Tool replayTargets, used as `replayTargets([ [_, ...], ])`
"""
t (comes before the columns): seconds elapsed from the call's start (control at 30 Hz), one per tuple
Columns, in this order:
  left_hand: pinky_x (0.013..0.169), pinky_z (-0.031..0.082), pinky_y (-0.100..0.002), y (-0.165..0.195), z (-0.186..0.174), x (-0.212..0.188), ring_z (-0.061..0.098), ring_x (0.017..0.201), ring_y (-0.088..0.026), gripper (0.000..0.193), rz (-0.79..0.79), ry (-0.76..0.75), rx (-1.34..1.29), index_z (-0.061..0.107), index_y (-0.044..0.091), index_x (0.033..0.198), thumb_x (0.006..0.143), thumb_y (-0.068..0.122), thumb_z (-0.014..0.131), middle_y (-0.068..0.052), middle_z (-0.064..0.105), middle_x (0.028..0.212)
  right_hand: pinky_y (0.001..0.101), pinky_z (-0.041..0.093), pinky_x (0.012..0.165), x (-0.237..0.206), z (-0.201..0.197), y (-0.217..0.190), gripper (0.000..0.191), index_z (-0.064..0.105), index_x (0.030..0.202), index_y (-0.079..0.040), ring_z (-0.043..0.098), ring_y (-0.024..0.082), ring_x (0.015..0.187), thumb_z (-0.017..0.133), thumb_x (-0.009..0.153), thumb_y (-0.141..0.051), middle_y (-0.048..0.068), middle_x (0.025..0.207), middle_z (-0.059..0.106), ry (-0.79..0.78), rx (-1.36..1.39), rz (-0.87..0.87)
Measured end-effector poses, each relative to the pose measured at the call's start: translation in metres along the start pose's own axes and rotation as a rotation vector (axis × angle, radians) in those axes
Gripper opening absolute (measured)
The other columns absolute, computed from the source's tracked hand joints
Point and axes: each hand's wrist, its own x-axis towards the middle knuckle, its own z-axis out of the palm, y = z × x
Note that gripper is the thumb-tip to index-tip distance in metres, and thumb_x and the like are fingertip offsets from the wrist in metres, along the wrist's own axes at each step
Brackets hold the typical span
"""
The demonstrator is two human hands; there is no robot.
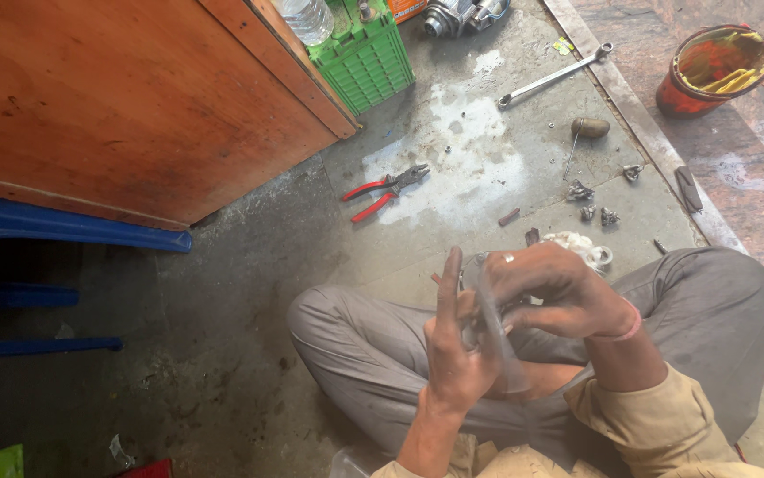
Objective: The person sits on the workshop floor disassembling and servicing a starter motor. They wipe components with a white cloth, remove and fit the end cap by hand, tap parts with a hammer, and file or scrape a metal part with a flat file.
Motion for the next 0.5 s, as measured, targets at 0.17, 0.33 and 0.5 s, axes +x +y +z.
replayTargets([
  [0.17,0.075,0.061,-0.033,0.003,0.006,-0.003,0.078,0.084,-0.022,0.089,0.103,0.078,0.083,0.029,-0.001,0.160,0.086,0.002,0.077,-0.011,0.075,0.094,0.0290,0.055,0.068,0.004,0.015,0.002,0.025,0.067,0.094,-0.005,0.067,0.016,0.081,0.088,0.083,-0.007,0.008,0.092,0.070,0.164,0.330,0.048],
  [0.33,0.083,0.063,-0.034,0.008,0.009,-0.002,0.081,0.096,-0.026,0.084,0.157,0.125,0.108,0.036,0.000,0.158,0.088,0.004,0.082,-0.014,0.078,0.105,0.0341,0.053,0.080,0.007,0.006,-0.008,0.034,0.066,0.109,-0.001,0.065,0.020,0.091,0.083,0.084,-0.017,0.008,0.103,0.070,0.005,0.268,0.136],
  [0.5,0.080,0.062,-0.033,0.005,0.004,-0.003,0.081,0.094,-0.026,0.077,0.066,0.071,0.127,0.033,-0.003,0.157,0.092,0.005,0.071,-0.016,0.080,0.113,0.0382,0.055,0.093,0.008,-0.006,-0.010,0.030,0.069,0.123,0.002,0.072,0.026,0.098,0.066,0.100,-0.017,0.010,0.113,0.075,-0.120,0.131,0.121],
])
